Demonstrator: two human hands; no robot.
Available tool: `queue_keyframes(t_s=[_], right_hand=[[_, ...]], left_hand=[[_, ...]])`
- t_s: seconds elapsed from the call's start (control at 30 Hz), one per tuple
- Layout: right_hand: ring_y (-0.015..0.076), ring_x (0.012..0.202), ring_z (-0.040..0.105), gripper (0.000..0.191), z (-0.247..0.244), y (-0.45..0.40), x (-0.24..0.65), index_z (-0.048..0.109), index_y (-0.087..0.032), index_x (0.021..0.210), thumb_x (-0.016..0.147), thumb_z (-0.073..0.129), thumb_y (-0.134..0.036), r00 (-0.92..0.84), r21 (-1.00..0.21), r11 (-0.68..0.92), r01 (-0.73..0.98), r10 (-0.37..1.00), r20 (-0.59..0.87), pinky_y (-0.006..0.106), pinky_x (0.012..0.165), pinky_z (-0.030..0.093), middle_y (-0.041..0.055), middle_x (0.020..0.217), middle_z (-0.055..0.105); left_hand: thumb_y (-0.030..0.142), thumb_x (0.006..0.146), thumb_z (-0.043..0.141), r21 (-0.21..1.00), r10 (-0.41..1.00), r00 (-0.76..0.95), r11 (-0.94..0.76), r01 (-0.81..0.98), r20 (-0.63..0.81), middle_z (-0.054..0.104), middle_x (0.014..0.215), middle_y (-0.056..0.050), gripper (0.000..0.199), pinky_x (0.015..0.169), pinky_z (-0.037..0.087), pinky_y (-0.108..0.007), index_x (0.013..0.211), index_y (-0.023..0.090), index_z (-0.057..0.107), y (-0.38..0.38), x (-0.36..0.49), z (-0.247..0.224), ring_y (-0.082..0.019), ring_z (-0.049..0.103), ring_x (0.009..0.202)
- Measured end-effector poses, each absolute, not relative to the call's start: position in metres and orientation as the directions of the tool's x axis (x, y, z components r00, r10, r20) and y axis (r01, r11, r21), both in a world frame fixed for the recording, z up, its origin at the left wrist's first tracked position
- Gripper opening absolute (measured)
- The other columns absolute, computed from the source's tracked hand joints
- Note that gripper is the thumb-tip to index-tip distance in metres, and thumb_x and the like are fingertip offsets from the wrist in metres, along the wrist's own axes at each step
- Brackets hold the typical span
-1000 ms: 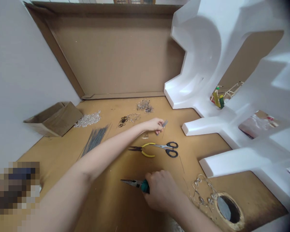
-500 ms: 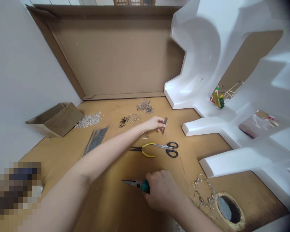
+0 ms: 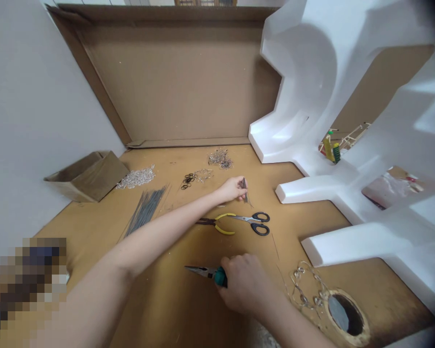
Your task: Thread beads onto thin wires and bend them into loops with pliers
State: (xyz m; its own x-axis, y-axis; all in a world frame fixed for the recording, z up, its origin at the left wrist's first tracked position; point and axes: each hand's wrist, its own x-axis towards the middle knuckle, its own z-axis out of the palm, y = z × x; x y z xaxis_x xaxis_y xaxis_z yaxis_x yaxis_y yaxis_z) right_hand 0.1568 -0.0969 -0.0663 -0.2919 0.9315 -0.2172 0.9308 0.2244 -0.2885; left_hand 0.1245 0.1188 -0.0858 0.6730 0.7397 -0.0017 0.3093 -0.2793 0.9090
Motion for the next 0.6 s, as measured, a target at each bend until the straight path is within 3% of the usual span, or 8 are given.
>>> queue_keyframes(t_s=[0.17, 0.27, 0.37, 0.43, 0.5, 0.6], right_hand=[[0.0244, 0.069, 0.062, 0.021, -0.064, -0.097, 0.157, 0.061, -0.017, 0.079, 0.071, 0.049, -0.032, -0.303, -0.301, 0.234, 0.924, 0.930, -0.206, 0.030, 0.057, 0.039, 0.0087, 0.076, 0.067], [0.0246, 0.068, 0.061, 0.021, -0.063, -0.097, 0.157, 0.061, -0.017, 0.079, 0.071, 0.049, -0.032, -0.297, -0.297, 0.229, 0.927, 0.932, -0.209, 0.030, 0.057, 0.038, 0.0090, 0.075, 0.067], [0.0244, 0.069, 0.061, 0.021, -0.064, -0.097, 0.157, 0.061, -0.017, 0.080, 0.072, 0.048, -0.032, -0.296, -0.297, 0.227, 0.927, 0.932, -0.211, 0.030, 0.058, 0.038, 0.0091, 0.076, 0.067], [0.0242, 0.070, 0.061, 0.021, -0.064, -0.097, 0.157, 0.061, -0.017, 0.080, 0.072, 0.048, -0.031, -0.301, -0.301, 0.233, 0.925, 0.931, -0.204, 0.030, 0.058, 0.038, 0.0093, 0.076, 0.067], [0.0243, 0.069, 0.061, 0.021, -0.065, -0.097, 0.157, 0.061, -0.017, 0.079, 0.072, 0.048, -0.031, -0.302, -0.300, 0.236, 0.924, 0.933, -0.196, 0.030, 0.058, 0.038, 0.0092, 0.076, 0.067], [0.0246, 0.069, 0.061, 0.020, -0.064, -0.098, 0.157, 0.061, -0.017, 0.079, 0.072, 0.047, -0.030, -0.303, -0.299, 0.240, 0.924, 0.934, -0.189, 0.031, 0.057, 0.038, 0.0090, 0.075, 0.067]], left_hand=[[0.003, 0.068, 0.052, 0.800, 0.730, 0.683, -0.428, 0.419, 0.033, 0.053, 0.056, 0.002, 0.012, 0.059, 0.042, -0.021, 0.075, 0.014, 0.052, 0.119, 0.118, -0.058, -0.010, 0.052, 0.056], [0.008, 0.069, 0.052, 0.636, 0.676, 0.729, -0.610, 0.472, 0.107, 0.057, 0.070, -0.001, 0.033, 0.066, 0.040, -0.023, 0.101, 0.017, 0.054, 0.109, 0.122, -0.047, -0.014, 0.053, 0.067], [0.013, 0.076, 0.046, 0.455, 0.571, 0.813, -0.757, 0.469, 0.114, 0.058, 0.077, -0.003, 0.053, 0.066, 0.039, -0.024, 0.128, 0.021, 0.036, 0.094, 0.130, -0.050, -0.015, 0.053, 0.070], [0.013, 0.076, 0.045, 0.466, 0.543, 0.831, -0.770, 0.436, 0.121, 0.059, 0.078, -0.002, 0.058, 0.067, 0.039, -0.024, 0.131, 0.023, 0.030, 0.087, 0.136, -0.057, -0.015, 0.053, 0.070], [0.013, 0.075, 0.048, 0.572, 0.560, 0.817, -0.719, 0.394, 0.141, 0.058, 0.079, -0.002, 0.051, 0.070, 0.040, -0.025, 0.124, 0.023, 0.040, 0.086, 0.140, -0.066, -0.014, 0.053, 0.072], [0.013, 0.071, 0.054, 0.816, 0.624, 0.775, -0.498, 0.292, 0.104, 0.056, 0.074, -0.002, 0.017, 0.071, 0.042, -0.025, 0.087, 0.015, 0.059, 0.093, 0.143, -0.079, -0.012, 0.053, 0.069]])
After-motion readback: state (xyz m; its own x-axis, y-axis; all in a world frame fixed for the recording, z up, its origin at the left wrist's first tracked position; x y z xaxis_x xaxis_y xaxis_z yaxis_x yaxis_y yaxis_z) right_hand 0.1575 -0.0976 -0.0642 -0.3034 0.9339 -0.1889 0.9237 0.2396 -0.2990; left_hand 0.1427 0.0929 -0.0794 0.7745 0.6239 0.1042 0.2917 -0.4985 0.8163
